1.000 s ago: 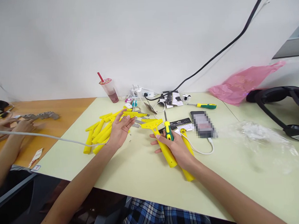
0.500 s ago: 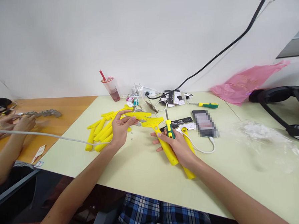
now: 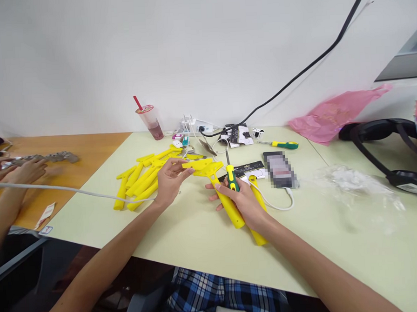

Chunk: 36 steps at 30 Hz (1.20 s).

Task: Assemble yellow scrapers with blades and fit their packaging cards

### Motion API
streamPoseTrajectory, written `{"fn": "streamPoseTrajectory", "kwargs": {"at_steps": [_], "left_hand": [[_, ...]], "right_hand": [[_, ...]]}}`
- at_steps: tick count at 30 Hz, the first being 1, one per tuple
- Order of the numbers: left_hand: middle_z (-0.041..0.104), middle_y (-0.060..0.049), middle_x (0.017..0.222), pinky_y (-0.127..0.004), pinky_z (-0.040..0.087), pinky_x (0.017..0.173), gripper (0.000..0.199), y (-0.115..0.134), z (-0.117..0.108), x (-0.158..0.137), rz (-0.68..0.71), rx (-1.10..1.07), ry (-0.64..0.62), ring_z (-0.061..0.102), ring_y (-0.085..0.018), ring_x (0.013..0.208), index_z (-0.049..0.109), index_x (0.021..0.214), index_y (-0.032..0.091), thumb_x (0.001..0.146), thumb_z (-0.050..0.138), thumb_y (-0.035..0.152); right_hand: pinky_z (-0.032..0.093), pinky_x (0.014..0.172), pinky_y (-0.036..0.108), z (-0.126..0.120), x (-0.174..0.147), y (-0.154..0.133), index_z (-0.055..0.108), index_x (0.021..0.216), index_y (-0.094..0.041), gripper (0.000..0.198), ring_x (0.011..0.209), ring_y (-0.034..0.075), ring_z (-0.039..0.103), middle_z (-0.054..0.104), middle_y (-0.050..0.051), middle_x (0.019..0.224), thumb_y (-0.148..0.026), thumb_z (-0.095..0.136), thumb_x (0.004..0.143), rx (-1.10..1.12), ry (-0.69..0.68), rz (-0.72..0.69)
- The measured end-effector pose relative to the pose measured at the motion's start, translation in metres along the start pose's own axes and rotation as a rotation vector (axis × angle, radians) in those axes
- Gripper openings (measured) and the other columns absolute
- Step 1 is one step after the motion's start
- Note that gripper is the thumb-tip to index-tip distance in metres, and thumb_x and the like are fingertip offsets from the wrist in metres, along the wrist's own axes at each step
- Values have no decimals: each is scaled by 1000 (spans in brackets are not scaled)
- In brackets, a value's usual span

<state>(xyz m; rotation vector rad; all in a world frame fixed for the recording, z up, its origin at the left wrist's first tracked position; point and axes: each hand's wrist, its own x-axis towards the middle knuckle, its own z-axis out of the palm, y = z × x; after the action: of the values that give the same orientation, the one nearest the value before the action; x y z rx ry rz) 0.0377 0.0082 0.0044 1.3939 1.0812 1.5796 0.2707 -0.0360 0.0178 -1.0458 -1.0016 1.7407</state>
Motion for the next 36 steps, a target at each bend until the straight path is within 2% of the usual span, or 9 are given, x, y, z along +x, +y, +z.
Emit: {"fn": "streamPoseTrajectory", "kwargs": {"at_steps": [4, 13, 30, 36], "left_hand": [[78, -6, 105, -34, 61, 92, 38, -2, 1, 0, 32, 35, -19, 74, -20, 97, 74, 100, 21, 78, 96, 43], [78, -8, 105, -35, 62, 90, 38, -1, 3, 0, 7, 35, -67, 74, -22, 99, 80, 96, 20, 75, 98, 46], [79, -5, 92, -32, 63, 84, 46, -2, 3, 1, -122, -88, -59, 73, -17, 86, 80, 92, 18, 63, 104, 44], [80, -6, 97, -32, 64, 78, 47, -5, 4, 1, -134, -163, -36, 75, -18, 87, 79, 92, 18, 65, 103, 48]], "right_hand": [[64, 62, 34, -1, 1, 3, 52, 95, -27, 46, 89, 26, 79, 81, 10, 128, -43, 93, 83, 0, -28, -9], [61, 58, 33, 2, -3, 0, 52, 93, -27, 48, 82, 24, 77, 81, 10, 122, -45, 94, 81, -9, -29, -4], [61, 59, 33, 1, -2, 2, 49, 96, -26, 50, 80, 22, 75, 81, 11, 124, -43, 94, 83, 10, -37, -21], [61, 61, 33, 1, -3, 1, 49, 94, -26, 48, 81, 22, 76, 81, 10, 123, -45, 92, 85, 7, -44, -25]]}}
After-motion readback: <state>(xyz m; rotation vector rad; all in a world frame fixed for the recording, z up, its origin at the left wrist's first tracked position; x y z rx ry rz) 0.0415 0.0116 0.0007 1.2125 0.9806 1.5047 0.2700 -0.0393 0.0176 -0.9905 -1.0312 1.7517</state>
